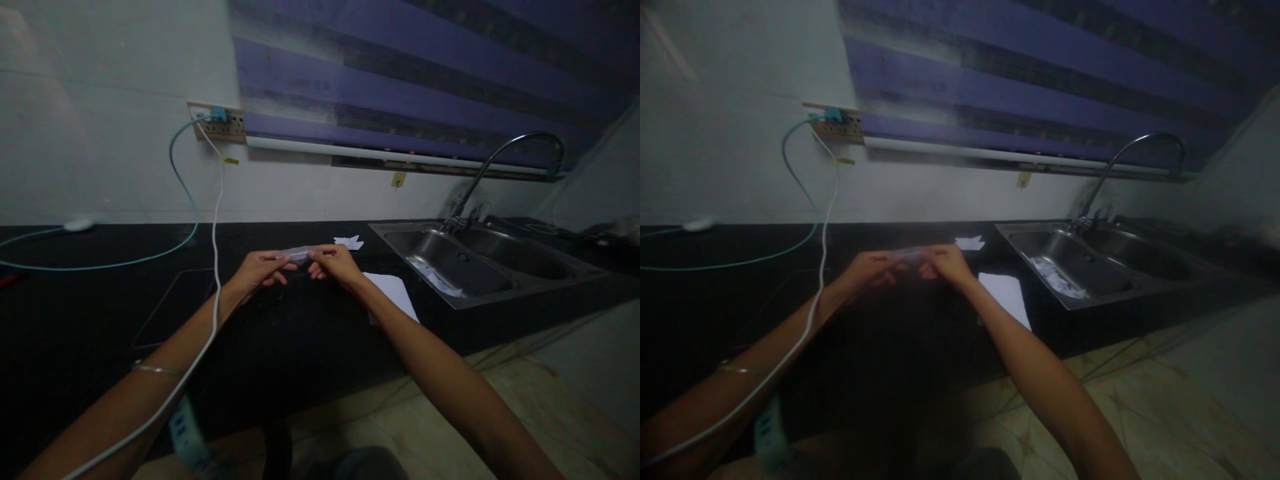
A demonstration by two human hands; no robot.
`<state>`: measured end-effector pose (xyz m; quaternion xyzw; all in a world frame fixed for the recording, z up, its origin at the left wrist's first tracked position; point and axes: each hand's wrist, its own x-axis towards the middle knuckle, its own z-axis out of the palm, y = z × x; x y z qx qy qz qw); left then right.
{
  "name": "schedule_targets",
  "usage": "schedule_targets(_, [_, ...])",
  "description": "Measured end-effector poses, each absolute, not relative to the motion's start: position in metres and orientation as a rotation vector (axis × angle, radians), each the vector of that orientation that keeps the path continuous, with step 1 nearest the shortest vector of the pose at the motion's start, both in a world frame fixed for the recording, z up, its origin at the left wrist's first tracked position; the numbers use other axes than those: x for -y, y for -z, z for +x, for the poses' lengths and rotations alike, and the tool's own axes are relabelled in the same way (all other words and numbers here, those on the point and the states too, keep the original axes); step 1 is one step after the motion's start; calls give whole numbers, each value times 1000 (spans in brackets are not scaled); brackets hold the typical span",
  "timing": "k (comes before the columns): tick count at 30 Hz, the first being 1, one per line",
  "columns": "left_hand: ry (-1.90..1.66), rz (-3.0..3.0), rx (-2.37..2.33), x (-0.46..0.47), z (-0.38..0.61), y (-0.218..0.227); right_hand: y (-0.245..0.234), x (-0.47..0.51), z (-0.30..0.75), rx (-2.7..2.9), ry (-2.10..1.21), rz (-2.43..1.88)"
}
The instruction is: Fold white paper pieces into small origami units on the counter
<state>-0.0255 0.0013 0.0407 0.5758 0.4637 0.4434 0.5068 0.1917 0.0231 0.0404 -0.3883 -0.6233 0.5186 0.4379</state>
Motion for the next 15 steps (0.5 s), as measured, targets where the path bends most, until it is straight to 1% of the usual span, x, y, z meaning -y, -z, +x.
schedule_targets(3, [-1081, 1392, -1062, 0, -25, -40, -46, -18, 188, 1368, -1450, -913])
schedule_targets(6, [-1092, 1400, -1028, 0, -26, -40, -49, -14, 187, 1326, -1512, -839])
schedule_targets(10, [-1139, 1402, -1014, 0, -27, -40, -48, -13, 186, 1348, -1514, -826])
schedule_targets(15, [-1134, 1466, -1059, -1, -25, -42, -42, -17, 184, 1312, -1439, -865])
